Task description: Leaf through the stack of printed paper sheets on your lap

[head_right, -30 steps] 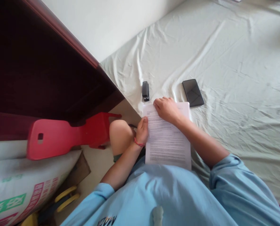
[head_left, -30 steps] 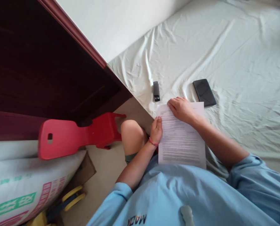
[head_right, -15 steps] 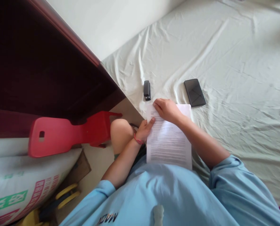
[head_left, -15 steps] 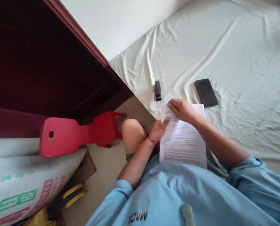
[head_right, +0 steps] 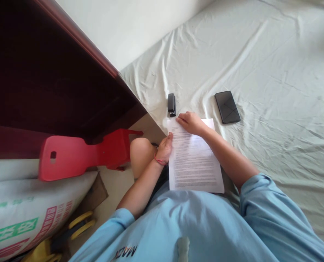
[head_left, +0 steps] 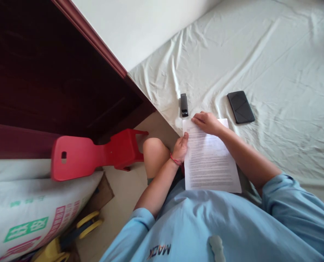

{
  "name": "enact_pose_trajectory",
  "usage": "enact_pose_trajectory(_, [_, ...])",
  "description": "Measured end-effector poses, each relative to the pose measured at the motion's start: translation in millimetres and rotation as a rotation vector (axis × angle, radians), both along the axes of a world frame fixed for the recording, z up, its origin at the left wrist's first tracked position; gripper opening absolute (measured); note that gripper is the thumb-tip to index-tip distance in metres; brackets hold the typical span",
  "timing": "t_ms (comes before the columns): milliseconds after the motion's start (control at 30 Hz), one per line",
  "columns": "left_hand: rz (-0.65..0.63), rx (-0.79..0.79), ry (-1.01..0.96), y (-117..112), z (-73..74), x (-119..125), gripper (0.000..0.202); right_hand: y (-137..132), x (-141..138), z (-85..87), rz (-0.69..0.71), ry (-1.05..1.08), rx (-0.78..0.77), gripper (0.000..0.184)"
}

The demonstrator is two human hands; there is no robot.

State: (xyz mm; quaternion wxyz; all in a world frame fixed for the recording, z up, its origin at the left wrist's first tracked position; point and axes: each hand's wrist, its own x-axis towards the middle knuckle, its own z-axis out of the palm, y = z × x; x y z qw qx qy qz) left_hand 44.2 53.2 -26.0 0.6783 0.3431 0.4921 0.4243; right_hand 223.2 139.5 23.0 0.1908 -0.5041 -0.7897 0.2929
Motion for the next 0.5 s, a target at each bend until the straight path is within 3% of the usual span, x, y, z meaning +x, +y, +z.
enact_pose_trajectory(100, [-0.017,0.021,0.006,-1.3,2.3,0.1,0.08,-4.1,-1.1,1.5,0.082,-0.03,0.083,0.037])
enact_pose_trajectory(267, [-0.003,0.056,-0.013,-2.4,2.0,4.7,0.075,-13.3,-5.3,8.1,0.041,-0.091,0.222,0.044])
enact_pose_trajectory(367, [0.006,0.065,0.014,-2.7,-0.2,5.1,0.075,-14.5,-6.7,10.8,0.047,-0.099,0.208,0.041])
enact_pose_trajectory(500, [0.028,0.05,0.019,-1.7,-2.0,3.8,0.073,-6.7,-4.6,5.6,-0.053,-0.085,0.125,0.038])
